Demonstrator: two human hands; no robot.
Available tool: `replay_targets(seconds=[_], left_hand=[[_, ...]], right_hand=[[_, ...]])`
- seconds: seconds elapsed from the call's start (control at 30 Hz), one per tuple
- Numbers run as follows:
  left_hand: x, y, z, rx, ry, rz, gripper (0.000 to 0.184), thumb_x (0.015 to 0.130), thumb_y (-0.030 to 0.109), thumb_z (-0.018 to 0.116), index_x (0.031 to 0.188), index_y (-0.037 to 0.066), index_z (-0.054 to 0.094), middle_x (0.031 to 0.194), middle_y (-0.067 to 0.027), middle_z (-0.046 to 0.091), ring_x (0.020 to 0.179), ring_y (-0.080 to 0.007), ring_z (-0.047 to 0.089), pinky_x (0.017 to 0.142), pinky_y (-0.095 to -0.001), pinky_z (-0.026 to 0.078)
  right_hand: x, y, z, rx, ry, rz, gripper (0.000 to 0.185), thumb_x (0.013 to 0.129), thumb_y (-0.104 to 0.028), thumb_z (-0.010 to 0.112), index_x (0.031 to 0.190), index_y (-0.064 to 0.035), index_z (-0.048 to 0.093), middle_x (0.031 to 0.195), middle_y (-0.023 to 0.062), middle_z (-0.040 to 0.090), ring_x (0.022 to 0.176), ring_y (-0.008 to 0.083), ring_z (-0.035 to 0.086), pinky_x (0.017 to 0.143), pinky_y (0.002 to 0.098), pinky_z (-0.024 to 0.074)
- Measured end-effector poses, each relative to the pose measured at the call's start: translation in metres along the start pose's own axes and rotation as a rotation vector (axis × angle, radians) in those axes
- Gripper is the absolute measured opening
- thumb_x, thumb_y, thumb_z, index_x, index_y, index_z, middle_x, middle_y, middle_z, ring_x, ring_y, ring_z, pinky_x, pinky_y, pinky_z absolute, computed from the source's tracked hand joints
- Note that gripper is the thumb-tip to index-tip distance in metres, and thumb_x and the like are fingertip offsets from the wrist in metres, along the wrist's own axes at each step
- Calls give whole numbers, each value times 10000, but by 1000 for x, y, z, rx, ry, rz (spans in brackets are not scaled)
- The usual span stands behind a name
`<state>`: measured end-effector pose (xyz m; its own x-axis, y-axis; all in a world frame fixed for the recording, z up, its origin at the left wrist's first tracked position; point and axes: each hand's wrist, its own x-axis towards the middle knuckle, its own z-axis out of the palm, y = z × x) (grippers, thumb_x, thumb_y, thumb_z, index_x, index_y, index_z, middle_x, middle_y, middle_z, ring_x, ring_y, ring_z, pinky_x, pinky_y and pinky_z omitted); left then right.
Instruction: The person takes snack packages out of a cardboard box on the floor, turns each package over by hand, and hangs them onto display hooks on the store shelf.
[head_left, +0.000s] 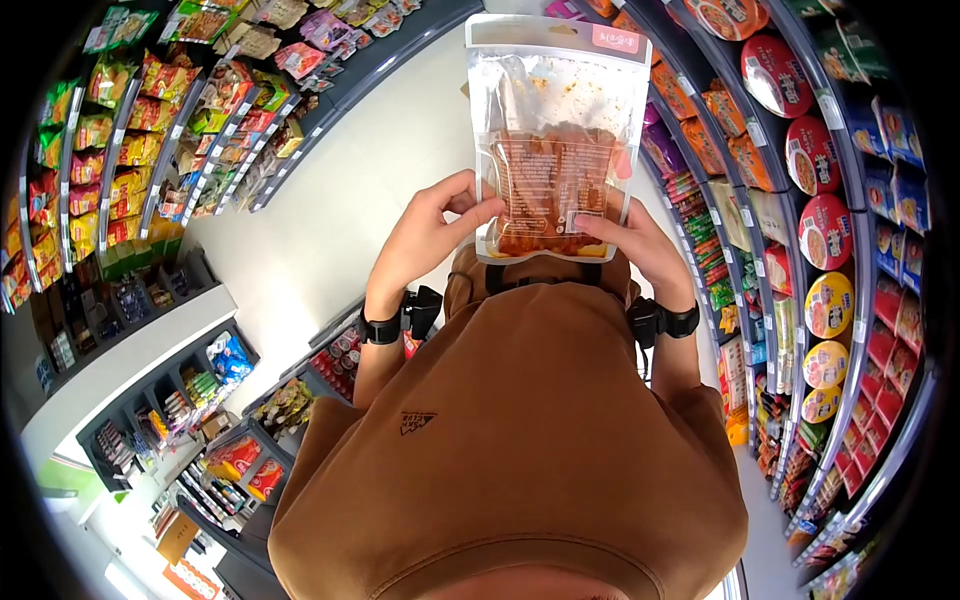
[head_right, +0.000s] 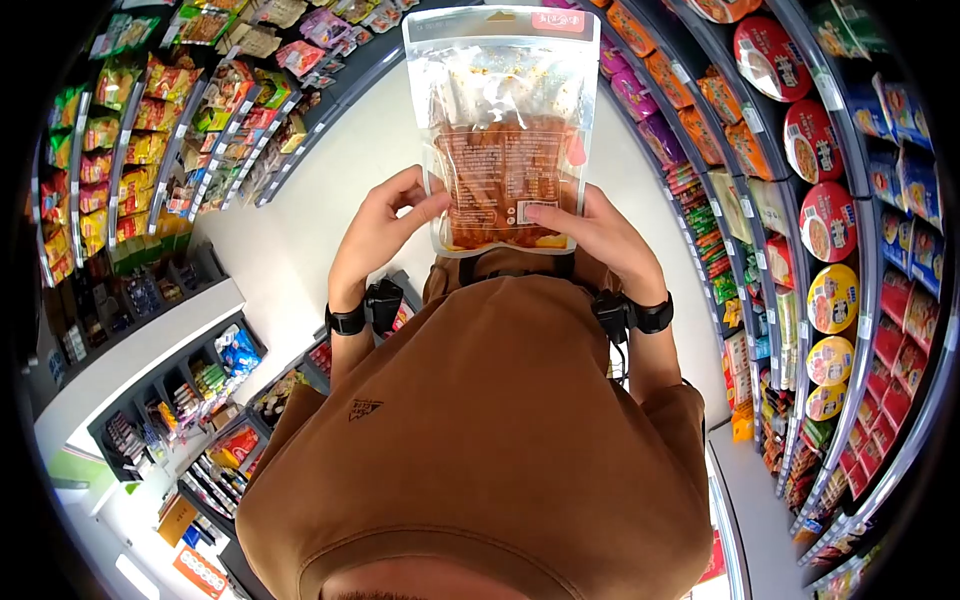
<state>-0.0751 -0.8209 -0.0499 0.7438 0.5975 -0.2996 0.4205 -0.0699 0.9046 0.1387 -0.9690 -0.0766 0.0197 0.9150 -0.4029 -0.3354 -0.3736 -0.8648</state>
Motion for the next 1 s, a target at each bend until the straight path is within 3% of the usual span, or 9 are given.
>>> replay_targets(seconds=[0.27,0.37,0.43,0.67,0.77,0.87,0.93,1.0], left_hand=[[24,4,3,10,-102,14,297,930,243,608,769,9,521,658,5,513,634,-62,457,605,-237,367],[27,7,3,16,-132,15,286,936,235,599,776,9,528,640,15,464,622,-65,405,593,-235,345],[31,7,3,7,-146,26,277,939,230,593,783,9,535,634,20,441,617,-65,375,585,-235,332],[36,10,-2,14,-187,16,272,950,240,571,810,8,553,625,27,407,617,-63,325,568,-239,301],[33,13,0,-19,-165,27,267,953,244,567,830,7,559,626,31,401,613,-61,323,577,-232,303],[31,14,-2,-67,-143,39,255,961,238,557,860,4,570,658,33,433,632,-56,353,599,-223,316],[30,12,-1,-64,-132,37,248,966,233,548,878,2,577,686,31,461,653,-53,381,614,-220,326],[29,10,1,-119,-114,168,236,971,219,538,907,-3,587,775,21,500,724,-55,443,665,-220,361]], right_hand=[[-14,12,-10,95,154,-4,420,929,-249,574,1217,54,541,1138,69,613,1025,124,555,928,268,417],[-22,19,-8,213,233,33,439,958,-292,511,1208,67,547,1154,77,609,1044,127,553,942,262,403],[-23,26,-10,451,222,29,451,969,-306,479,1194,78,554,1173,89,603,1060,132,551,945,266,401],[-26,17,-4,453,274,36,422,973,-294,477,1162,70,575,1152,100,620,1047,128,564,939,273,412],[-25,16,-5,392,253,32,413,971,-303,487,1128,65,590,1094,94,638,1015,121,569,908,259,417],[-22,25,-5,407,374,31,393,961,-323,510,1053,44,614,980,50,633,903,91,547,802,223,407],[-18,39,-16,239,387,45,371,949,-342,532,982,15,625,891,1,589,801,64,479,713,207,362],[-18,43,-19,227,377,43,365,947,-347,534,963,6,626,873,-13,572,781,57,451,695,209,348]])
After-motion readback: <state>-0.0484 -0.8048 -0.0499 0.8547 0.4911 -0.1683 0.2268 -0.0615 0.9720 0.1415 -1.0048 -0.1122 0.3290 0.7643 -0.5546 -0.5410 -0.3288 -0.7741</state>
